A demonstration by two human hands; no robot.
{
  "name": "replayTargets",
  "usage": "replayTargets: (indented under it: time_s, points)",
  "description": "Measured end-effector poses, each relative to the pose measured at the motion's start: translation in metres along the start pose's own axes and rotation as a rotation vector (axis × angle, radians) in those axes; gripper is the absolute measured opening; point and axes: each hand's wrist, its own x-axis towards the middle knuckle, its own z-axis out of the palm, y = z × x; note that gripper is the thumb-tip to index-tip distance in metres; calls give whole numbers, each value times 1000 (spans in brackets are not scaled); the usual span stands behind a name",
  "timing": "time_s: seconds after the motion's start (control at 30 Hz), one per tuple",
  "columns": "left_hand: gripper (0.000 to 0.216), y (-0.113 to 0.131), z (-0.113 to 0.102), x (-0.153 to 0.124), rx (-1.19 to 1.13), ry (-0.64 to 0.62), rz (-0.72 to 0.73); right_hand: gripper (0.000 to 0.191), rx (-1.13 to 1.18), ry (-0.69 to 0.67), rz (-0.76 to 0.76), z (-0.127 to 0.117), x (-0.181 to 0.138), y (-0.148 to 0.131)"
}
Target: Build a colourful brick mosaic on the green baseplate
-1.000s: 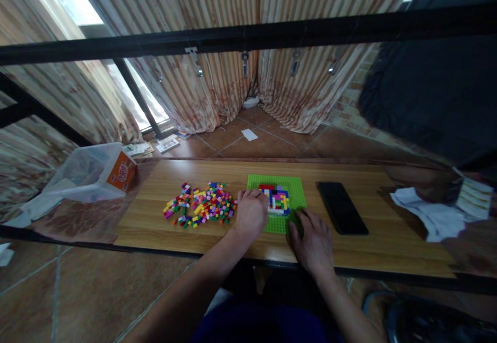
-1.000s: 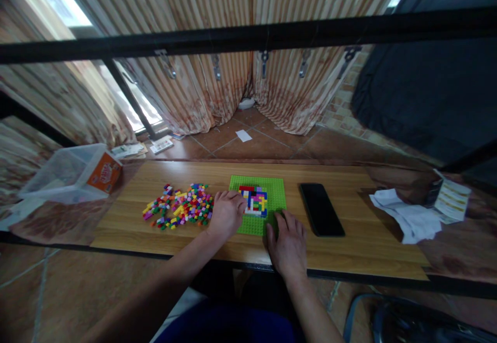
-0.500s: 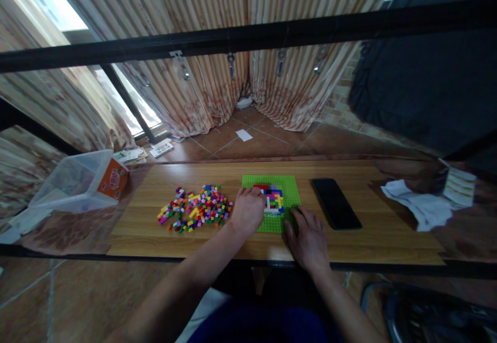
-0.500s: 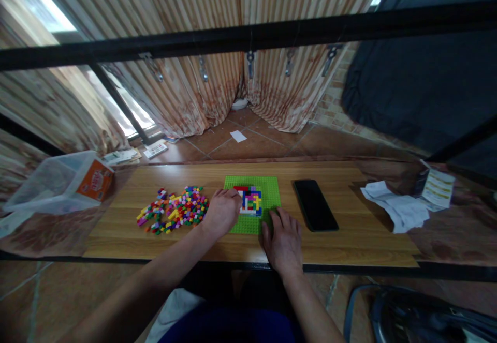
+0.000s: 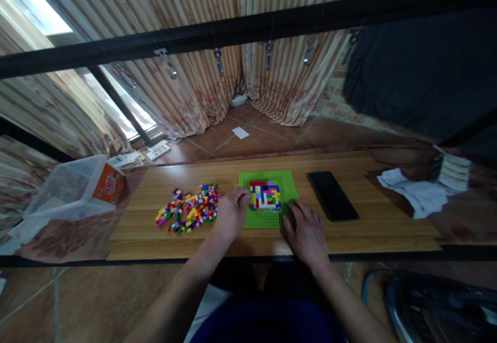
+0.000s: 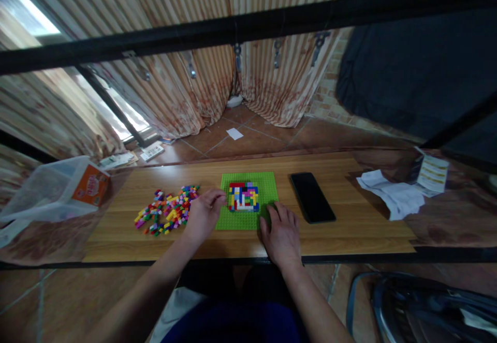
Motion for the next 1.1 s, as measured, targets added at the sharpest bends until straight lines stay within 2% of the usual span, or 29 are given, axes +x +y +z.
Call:
replayTargets:
  time_s: [0.27,0.47,0.67,0.97,1.1]
  points:
    - [19,-3,6,-2,-150,0,-40,40,-3,-17,10,-1,0,-1]
    - [22,3,9,-2,-46,-46,44,39,0,0,-4,-1,0,0]
    - [32,2,16,1,56,-67,-5,38,-8,-6,-2,0,0,-1]
    - [37,6,12,9,289,-226,104,37,-7,-14,3,-2,0,-1]
    - [37,6,12,13,345,-247,143,38,-11,-18,3,-2,0,-1]
